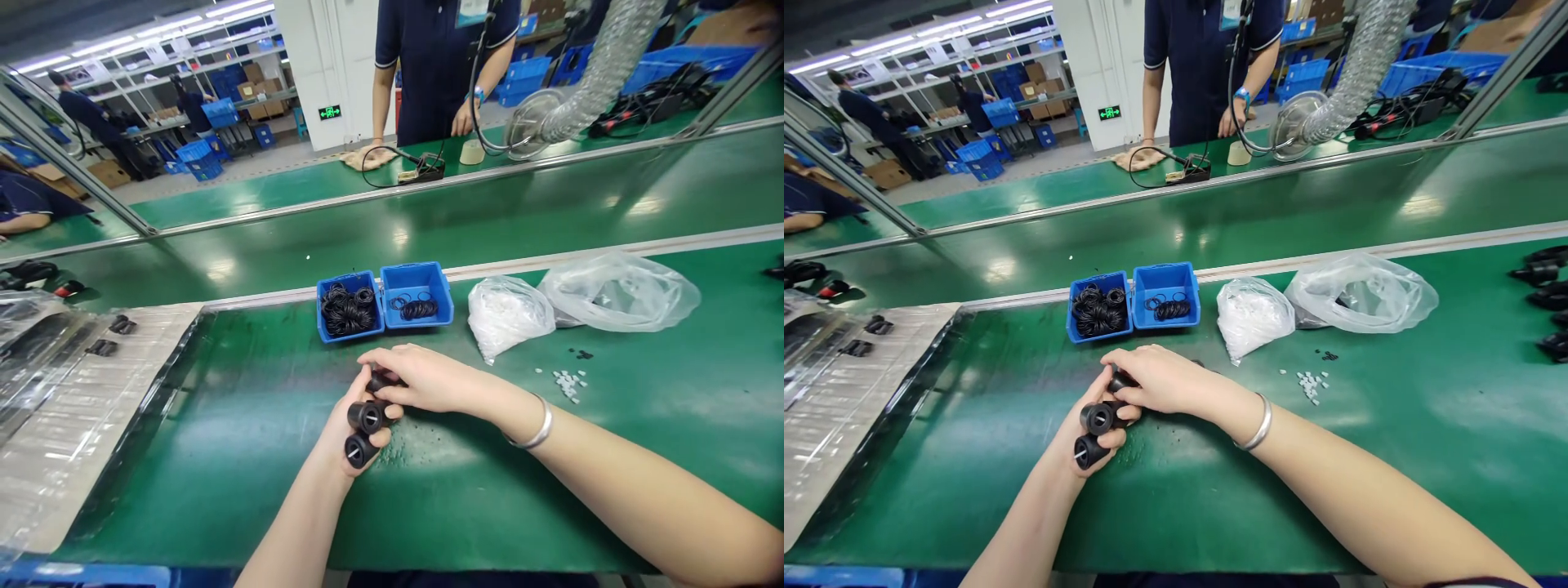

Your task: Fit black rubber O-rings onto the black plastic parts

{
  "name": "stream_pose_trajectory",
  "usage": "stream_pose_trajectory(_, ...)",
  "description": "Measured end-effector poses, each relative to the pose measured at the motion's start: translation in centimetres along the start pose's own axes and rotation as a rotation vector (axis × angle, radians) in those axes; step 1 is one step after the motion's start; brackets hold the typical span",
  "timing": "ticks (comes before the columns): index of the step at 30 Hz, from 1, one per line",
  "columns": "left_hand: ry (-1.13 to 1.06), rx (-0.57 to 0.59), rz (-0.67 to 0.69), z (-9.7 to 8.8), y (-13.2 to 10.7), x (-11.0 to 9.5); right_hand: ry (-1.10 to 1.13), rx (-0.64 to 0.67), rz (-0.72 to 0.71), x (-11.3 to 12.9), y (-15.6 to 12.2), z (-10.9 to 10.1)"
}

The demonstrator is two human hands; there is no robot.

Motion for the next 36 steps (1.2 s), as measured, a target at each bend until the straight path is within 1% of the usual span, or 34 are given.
stream_pose_trajectory(2, -0.001, 0.003, 0.002, 0.2, -0.1, 0.0, 0.029, -0.023, -0.049, -0.4, 0.2, -0.1)
stream_pose_trajectory(4, -0.005, 0.013, -0.003, 0.4, -0.3, -0.1, 0.090, -0.096, -0.066, -1.0, 0.2, -0.7)
stream_pose_trajectory(8, -0.048, 0.011, 0.042, 0.4, -0.8, -0.6, 0.156, -0.315, 0.017, -2.8, -0.7, -2.5)
stream_pose_trajectory(10, -0.074, 0.000, 0.087, 0.3, -1.0, -0.9, 0.179, -0.361, 0.035, -3.5, -1.3, -2.8)
stream_pose_trajectory(12, -0.096, -0.020, 0.122, 0.2, -1.2, -1.2, 0.230, -0.370, 0.068, -4.0, -1.9, -2.6)
stream_pose_trajectory(15, -0.132, -0.066, 0.163, 0.0, -1.5, -1.5, 0.252, -0.326, 0.090, -3.9, -2.6, -1.9)
stream_pose_trajectory(17, -0.152, -0.084, 0.181, -0.1, -1.6, -1.6, 0.192, -0.244, 0.034, -3.1, -2.9, -1.3)
stream_pose_trajectory(20, -0.175, -0.092, 0.208, -0.3, -1.8, -2.0, 0.027, -0.098, -0.086, -1.8, -3.2, -0.3)
stream_pose_trajectory(22, -0.184, -0.096, 0.226, -0.4, -1.9, -2.2, -0.081, -0.040, -0.125, -1.5, -3.5, 0.3)
stream_pose_trajectory(26, -0.185, -0.094, 0.232, -0.5, -1.9, -2.3, -0.194, -0.018, -0.130, -1.6, -4.1, 1.0)
stream_pose_trajectory(30, -0.179, -0.093, 0.224, -0.6, -1.8, -2.2, -0.292, -0.007, -0.118, -1.8, -5.0, 0.3)
stream_pose_trajectory(33, -0.176, -0.091, 0.234, -0.6, -1.8, -2.3, -0.397, -0.004, -0.059, -2.1, -5.8, -0.3)
stream_pose_trajectory(36, -0.146, -0.115, 0.245, -0.6, -1.9, -2.3, -0.460, 0.003, -0.037, -2.8, -6.6, 0.1)
Point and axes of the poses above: each hand's wrist, its own y-axis towards the middle knuckle, its own z-axis out of the palm, x = y × z, the point moved 4 cm from there along y, towards the middle knuckle, and after that the axes turned 8 degrees about -z, right-handed, at the moved point
